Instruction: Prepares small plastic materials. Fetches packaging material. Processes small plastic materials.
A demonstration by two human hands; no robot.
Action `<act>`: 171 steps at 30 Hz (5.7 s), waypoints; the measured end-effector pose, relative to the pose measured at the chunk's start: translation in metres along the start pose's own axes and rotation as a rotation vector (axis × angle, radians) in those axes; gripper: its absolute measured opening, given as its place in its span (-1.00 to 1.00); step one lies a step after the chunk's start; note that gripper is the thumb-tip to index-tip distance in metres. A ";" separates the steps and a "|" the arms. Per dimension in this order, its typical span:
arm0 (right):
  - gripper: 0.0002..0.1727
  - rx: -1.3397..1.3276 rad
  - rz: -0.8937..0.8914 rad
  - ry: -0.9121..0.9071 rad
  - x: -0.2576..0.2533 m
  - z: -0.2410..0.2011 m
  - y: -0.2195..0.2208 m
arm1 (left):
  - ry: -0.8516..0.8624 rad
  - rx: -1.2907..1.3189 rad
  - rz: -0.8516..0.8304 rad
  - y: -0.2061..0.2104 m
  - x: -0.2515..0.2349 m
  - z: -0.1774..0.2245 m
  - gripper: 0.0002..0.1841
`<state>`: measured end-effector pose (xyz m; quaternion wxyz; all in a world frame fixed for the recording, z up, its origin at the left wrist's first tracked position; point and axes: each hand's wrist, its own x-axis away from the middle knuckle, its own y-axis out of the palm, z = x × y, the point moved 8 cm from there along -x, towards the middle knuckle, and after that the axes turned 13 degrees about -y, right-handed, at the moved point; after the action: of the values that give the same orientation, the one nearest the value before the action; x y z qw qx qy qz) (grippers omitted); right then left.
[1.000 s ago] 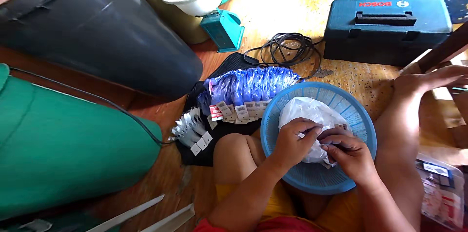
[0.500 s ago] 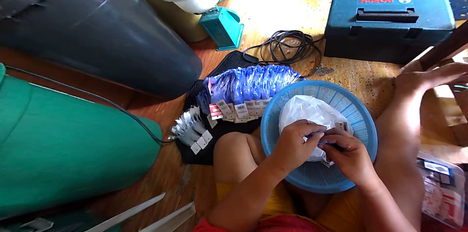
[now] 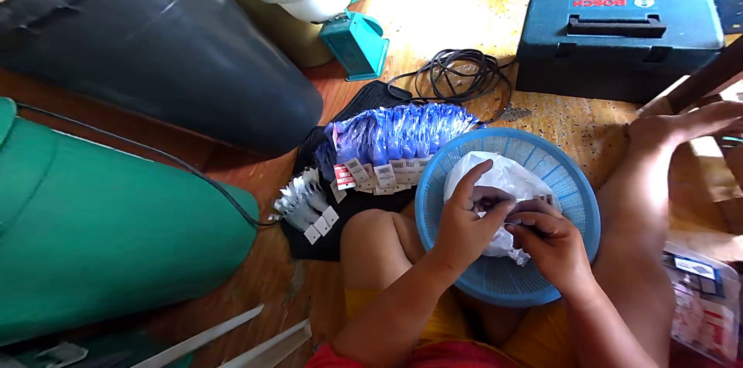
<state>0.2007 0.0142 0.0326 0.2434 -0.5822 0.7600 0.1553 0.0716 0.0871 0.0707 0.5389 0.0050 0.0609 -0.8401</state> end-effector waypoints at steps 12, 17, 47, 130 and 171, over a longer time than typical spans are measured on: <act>-0.90 -0.023 0.033 0.037 0.000 0.003 -0.001 | 0.039 0.005 0.010 0.002 0.000 -0.003 -0.40; -0.90 0.029 0.043 0.061 0.001 0.004 -0.001 | 0.105 -0.005 0.057 -0.001 0.000 0.001 -0.42; -0.88 -0.313 0.182 -0.073 -0.006 -0.028 -0.018 | 0.277 -0.052 -0.171 0.020 0.019 0.025 -0.49; -0.88 -0.547 -0.022 -0.161 0.007 -0.013 -0.101 | -0.607 -0.836 -0.696 0.069 -0.013 -0.092 -0.46; -0.89 0.032 -0.005 0.034 0.000 -0.011 -0.026 | 0.146 -0.231 -0.043 0.021 0.001 0.004 -0.77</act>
<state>0.2236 0.0007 0.0432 0.2400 -0.5828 0.7649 0.1325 0.0904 0.0768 0.0726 0.5119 0.0027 0.1964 -0.8363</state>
